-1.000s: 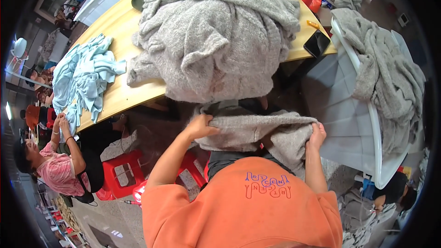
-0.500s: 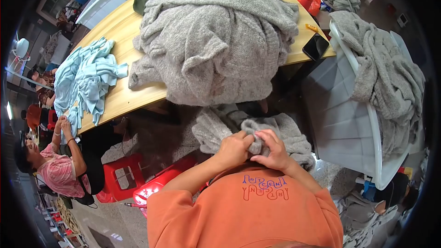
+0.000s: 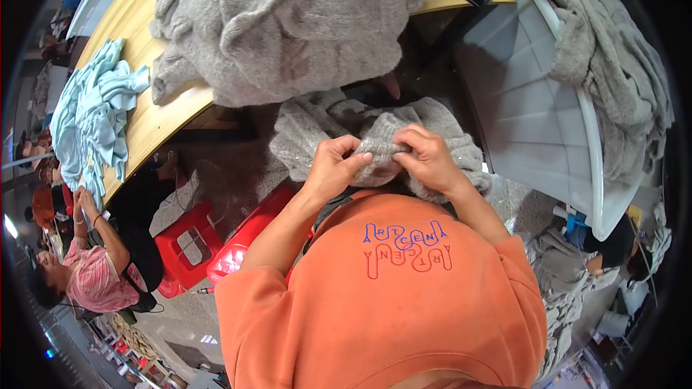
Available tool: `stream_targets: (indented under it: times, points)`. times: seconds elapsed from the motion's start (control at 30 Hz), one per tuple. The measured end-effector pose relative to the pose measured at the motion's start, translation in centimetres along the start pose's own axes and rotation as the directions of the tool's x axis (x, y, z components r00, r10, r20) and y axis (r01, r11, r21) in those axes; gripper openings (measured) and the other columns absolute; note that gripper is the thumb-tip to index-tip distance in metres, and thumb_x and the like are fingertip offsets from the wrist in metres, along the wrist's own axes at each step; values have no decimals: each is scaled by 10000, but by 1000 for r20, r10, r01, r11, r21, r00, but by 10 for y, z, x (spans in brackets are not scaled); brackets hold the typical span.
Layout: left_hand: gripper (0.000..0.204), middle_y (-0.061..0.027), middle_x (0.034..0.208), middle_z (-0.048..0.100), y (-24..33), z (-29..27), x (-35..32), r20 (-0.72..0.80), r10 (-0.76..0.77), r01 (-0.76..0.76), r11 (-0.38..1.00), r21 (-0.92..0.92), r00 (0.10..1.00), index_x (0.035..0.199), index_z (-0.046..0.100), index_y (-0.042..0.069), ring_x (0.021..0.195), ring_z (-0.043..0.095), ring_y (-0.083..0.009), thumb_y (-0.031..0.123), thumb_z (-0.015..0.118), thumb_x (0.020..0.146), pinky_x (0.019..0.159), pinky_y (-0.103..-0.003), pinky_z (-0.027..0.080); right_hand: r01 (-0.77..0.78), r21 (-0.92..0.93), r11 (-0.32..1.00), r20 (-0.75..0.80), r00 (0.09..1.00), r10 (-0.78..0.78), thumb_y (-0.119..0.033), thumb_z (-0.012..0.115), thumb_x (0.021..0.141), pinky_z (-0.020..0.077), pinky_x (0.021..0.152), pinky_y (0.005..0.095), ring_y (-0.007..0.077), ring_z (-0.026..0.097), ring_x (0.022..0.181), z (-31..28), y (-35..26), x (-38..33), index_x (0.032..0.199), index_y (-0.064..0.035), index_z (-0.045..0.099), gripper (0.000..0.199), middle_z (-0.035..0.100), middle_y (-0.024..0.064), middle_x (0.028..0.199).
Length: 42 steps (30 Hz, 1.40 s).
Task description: The worker is inspecting pieces of grey fleece fabric, picking off lint or loose threads with their fingers and organizing the pieces.
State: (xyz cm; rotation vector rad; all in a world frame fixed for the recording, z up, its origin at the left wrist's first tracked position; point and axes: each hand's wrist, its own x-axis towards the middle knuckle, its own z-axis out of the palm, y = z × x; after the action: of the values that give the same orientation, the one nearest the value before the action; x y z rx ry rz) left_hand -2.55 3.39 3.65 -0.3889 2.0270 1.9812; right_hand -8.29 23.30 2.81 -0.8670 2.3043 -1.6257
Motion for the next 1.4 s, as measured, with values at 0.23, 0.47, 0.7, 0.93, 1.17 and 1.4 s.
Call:
stream_targets:
  times: [0.23, 0.47, 0.7, 0.93, 1.17, 1.4]
  points:
    - [57, -28, 672, 592, -3, 18, -1, -39, 422, -386, 860, 332, 906, 799, 619, -21, 636, 532, -71, -5, 586, 755, 564, -237, 444, -3, 82, 997, 118, 993, -6, -29, 573, 733, 416, 545, 373, 303, 546, 623, 6, -12, 9, 793, -8, 590, 66, 537, 139, 687]
    - [74, 21, 697, 600, 13, 17, -5, 143, -6, 18, 997, -78, 990, 764, 621, -27, 651, 505, -37, 35, 614, 803, 538, -230, 432, -217, 356, 909, 99, 976, 195, 8, 554, 775, 433, 550, 305, 181, 564, 613, 18, -7, 0, 808, 7, 602, 58, 572, 93, 692]
    - [46, 2, 723, 626, 4, 13, 4, 62, -51, 68, 951, -303, 997, 817, 648, 8, 646, 544, -50, 43, 619, 813, 569, -215, 449, -303, 471, 828, 138, 953, 270, -59, 600, 820, 399, 566, 204, 47, 495, 674, 10, 24, -7, 1016, -25, 563, 202, 535, -14, 729]
    - [161, -89, 882, 642, 3, -63, 14, -396, -23, -234, 774, -588, 918, 951, 596, -18, 800, 628, -192, 29, 558, 802, 740, -316, 508, -232, -244, 942, 291, 909, 299, -368, 772, 631, 462, 772, 367, 301, 575, 880, -6, 69, -49, 962, -54, 618, 481, 598, 128, 932]
    - [286, -142, 1038, 639, 46, -145, -36, -483, 206, -525, 326, -786, 851, 1065, 582, 29, 961, 617, -301, 225, 475, 887, 868, -473, 481, -157, -116, 981, 459, 867, 193, -262, 756, 607, 438, 841, 369, 290, 564, 975, -32, 91, -48, 851, -25, 630, 362, 615, 117, 944]
    - [279, -113, 1043, 643, 58, -146, -53, -559, 214, -598, 246, -763, 801, 1083, 587, 54, 964, 617, -289, 230, 476, 897, 866, -463, 483, 167, -394, 904, 226, 971, -80, -137, 696, 623, 456, 748, 353, 228, 592, 898, -17, 73, -54, 842, -21, 598, 266, 626, 110, 901]
